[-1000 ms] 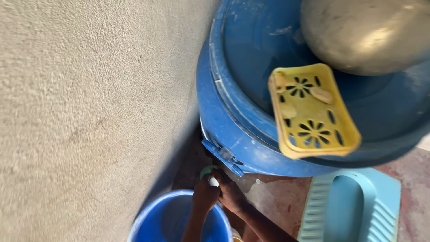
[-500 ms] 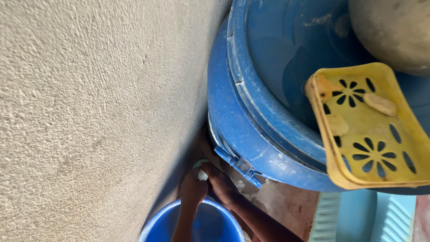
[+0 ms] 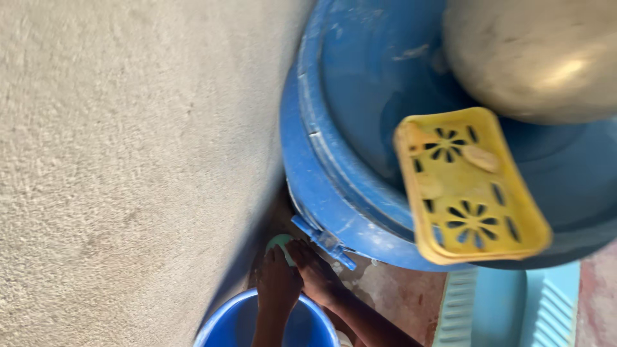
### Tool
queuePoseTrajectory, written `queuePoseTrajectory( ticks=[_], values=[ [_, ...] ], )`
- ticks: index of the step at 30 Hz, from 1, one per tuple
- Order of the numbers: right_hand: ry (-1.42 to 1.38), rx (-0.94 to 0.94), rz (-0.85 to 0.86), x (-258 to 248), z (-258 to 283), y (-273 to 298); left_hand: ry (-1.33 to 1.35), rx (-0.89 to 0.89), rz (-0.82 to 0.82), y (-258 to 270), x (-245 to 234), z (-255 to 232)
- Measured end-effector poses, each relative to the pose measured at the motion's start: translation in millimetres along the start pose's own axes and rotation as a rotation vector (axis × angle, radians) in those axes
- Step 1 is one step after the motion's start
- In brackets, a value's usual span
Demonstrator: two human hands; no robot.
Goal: The person washes hands using water from a large blue barrel, then uses a yellow scrub brush to clean the floor and walls around a squat toilet. They handle a yellow plastic tray and two bottles of cleaning liquid, placing them near the barrel.
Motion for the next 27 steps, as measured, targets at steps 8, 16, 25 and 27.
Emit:
queuePoseTrajectory(
  ticks=[8, 16, 25, 27],
  values=[
    [0.203, -0.170, 0.014, -39.7, 13.0, 33.1, -0.293, 0.132, -0.098, 36.9, 10.9, -40.8],
    [0.385, -0.191, 0.034, -79.3, 10.4, 79.1, -0.416, 0.222, -0.151, 85.4, 25.0, -96.3],
    [0.416, -0.091, -0.040, -134.7, -14.3, 148.3, -0.224, 0.257, -0.017, 123.7, 85.1, -143.3],
    [0.417, -0.042, -0.030, -145.1, -25.1, 162.8, -0.216, 0.254, 0.052, 127.4, 98.3, -155.9]
  ],
)
Point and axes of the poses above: each hand's wrist, its own y-axis away from the middle knuckle, its own x-axis out of the palm, z = x × y, the point moved 9 cm from there along -y, towards the middle knuckle, and after that the axes turned 7 degrees about y, right-handed, at the moved point
